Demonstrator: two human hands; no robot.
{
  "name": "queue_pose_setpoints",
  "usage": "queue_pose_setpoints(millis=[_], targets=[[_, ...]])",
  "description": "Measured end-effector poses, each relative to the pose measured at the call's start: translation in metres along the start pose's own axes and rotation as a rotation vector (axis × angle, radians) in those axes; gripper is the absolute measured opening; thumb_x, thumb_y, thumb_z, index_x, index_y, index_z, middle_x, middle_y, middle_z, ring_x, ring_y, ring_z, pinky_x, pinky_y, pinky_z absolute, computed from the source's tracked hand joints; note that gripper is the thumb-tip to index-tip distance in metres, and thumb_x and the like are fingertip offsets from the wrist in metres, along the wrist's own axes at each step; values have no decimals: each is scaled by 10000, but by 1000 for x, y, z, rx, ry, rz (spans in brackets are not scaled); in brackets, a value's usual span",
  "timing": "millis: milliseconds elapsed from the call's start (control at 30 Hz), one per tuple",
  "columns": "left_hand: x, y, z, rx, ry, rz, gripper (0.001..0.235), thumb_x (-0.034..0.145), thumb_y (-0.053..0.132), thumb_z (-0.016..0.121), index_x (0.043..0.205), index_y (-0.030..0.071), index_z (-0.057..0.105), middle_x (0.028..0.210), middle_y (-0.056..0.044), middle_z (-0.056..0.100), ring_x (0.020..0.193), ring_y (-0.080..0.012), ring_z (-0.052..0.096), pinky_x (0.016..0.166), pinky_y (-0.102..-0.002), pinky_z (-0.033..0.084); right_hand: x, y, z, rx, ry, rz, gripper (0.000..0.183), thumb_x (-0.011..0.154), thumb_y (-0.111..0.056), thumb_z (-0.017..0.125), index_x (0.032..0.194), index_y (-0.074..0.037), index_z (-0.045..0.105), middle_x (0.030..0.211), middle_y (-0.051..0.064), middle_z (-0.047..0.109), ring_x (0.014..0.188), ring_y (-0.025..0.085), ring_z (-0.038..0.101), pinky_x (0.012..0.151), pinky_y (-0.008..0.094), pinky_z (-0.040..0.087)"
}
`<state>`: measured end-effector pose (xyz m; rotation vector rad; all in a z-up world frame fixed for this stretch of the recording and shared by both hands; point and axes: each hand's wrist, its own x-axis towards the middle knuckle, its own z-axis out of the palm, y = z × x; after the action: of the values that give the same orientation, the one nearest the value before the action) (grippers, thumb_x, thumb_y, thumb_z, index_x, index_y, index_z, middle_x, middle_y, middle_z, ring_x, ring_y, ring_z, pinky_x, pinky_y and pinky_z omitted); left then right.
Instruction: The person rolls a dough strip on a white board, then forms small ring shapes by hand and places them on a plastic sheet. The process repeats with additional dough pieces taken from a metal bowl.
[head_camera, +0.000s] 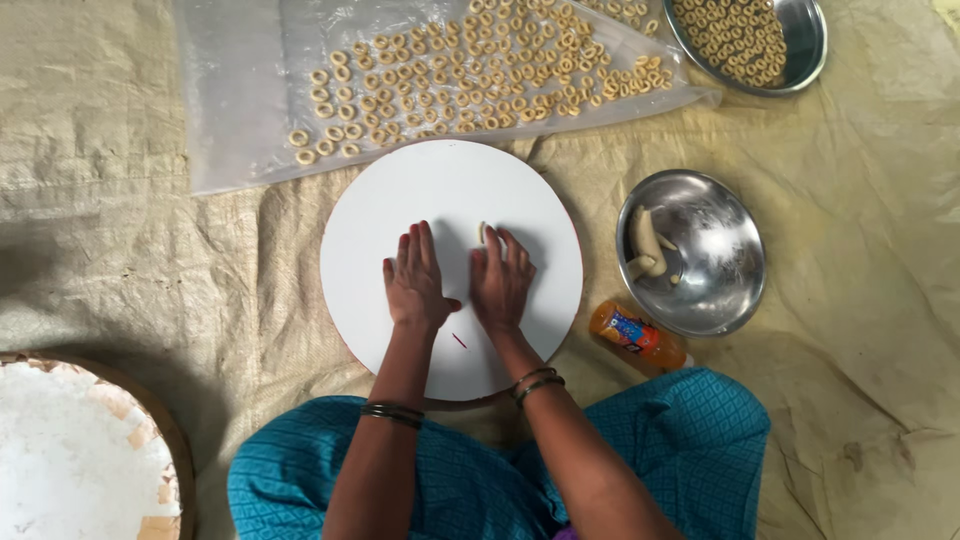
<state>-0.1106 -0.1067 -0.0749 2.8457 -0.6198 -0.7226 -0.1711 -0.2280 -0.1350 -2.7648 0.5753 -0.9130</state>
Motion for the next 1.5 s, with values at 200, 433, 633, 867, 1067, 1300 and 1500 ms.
queue_pose_setpoints(millis=[200, 433, 633, 867, 1067, 1300, 1500], targets=[[2, 6, 0, 0, -30, -83, 1513, 633, 517, 943, 1645, 113, -107, 1729, -65, 38, 1585, -203, 94, 1252, -441, 250, 11, -4, 1, 153, -111, 107, 268, 1003, -311, 584, 1145, -144, 737, 1213, 73, 657, 1156, 315, 587, 972, 486, 426], [4, 10, -3, 139, -57, -80, 1414, 675, 559, 902, 1630, 110, -40, 1720, -95, 15, 1568, -237, 109, 1194, -456, 327, 38, 53, -5, 808, -53, 418, 136, 986, -195, 702, 1058, -79, 701, 1035, 9, 744, 938, 142, 708, 800, 288, 558], [7, 11, -1, 181, -55, -90, 1389, 684, 557, 891, 1633, 96, -13, 1714, -118, 25, 1567, -250, 116, 1166, -460, 372, 105, 249, -99, 926, -28, 468, 177, 915, -27, 717, 1071, -92, 664, 976, 64, 769, 820, 115, 730, 734, 249, 589], [11, 20, -9, 279, -97, -132, 1421, 646, 563, 911, 1636, 66, 21, 1706, -152, 70, 1562, -266, 147, 1060, -379, 498, 72, 366, -129, 77, -689, 675, 231, 816, -108, 766, 1039, -122, 824, 951, 107, 818, 835, 181, 765, 758, 331, 585], [15, 26, -11, 408, -150, -156, 1439, 633, 601, 900, 1634, 50, 25, 1699, -164, 81, 1557, -275, 157, 982, -319, 558, 64, 356, -116, -126, -858, 594, 333, 703, -197, 930, 988, -110, 781, 1040, 104, 771, 960, 221, 729, 841, 351, 561], [17, 23, -5, 405, -112, -146, 1431, 629, 571, 926, 1628, 28, 58, 1688, -189, 132, 1543, -284, 209, 1033, -326, 519, 92, 313, -134, -84, -659, 642, 218, 877, -194, 758, 1090, -157, 782, 1096, 87, 762, 994, 254, 722, 870, 397, 544], [20, 23, -5, 388, -132, -157, 1458, 611, 563, 936, 1627, 29, 37, 1687, -187, 116, 1544, -285, 203, 1019, -332, 532, 95, 314, -124, 102, -522, 607, 313, 898, -55, 649, 1147, -193, 778, 1112, 86, 764, 982, 242, 734, 860, 388, 557]])
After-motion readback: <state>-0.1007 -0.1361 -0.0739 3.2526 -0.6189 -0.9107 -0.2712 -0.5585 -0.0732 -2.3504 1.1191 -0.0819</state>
